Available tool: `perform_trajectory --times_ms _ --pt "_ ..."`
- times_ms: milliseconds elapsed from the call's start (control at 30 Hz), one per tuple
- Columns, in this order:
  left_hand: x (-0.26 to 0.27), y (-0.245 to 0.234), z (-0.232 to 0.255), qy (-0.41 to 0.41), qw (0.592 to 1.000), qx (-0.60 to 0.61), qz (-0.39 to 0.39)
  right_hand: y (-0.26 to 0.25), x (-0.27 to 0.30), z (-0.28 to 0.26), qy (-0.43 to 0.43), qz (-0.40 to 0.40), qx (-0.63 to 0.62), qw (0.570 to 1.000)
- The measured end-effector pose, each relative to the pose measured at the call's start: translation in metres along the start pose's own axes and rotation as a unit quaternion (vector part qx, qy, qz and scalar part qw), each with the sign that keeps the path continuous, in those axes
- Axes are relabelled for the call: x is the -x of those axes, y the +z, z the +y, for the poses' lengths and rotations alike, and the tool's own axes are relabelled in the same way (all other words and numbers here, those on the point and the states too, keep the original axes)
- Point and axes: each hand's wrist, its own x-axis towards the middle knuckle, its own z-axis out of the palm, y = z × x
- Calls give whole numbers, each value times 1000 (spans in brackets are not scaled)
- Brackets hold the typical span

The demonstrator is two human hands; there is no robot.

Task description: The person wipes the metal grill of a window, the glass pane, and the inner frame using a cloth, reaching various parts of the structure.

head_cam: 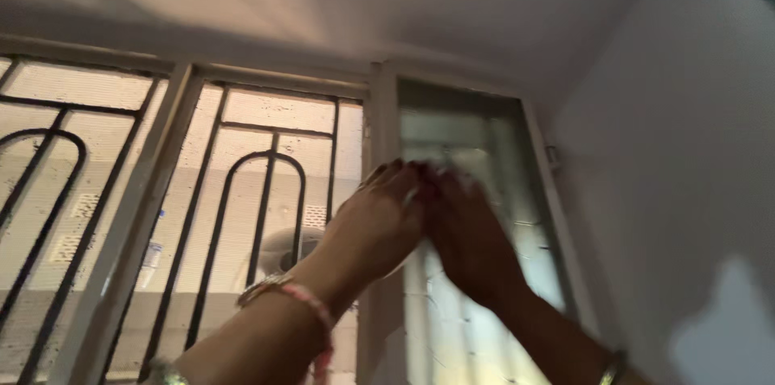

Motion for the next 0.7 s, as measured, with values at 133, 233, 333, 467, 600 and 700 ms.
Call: perform_trajectory --times_ms 133,233,333,467,600,700 --pt "-30 -4 8 -27 995 -48 -77 16 -49 53 15 39 92 995" --pt "-50 2 5 4 989 -120 -84 27 -60 80 118 97 65 986" --pt "-63 17 -12 43 989 -140 -18 37 -66 110 181 115 108 971" --pt "-71 50 -28 86 982 -119 116 44 -69 146 55 113 450 884" --pt "-73 62 -31 110 960 -71 248 48 -94 144 90 103 310 941" --pt "-68 65 -31 110 958 -40 262 56 -117 117 20 99 115 988"
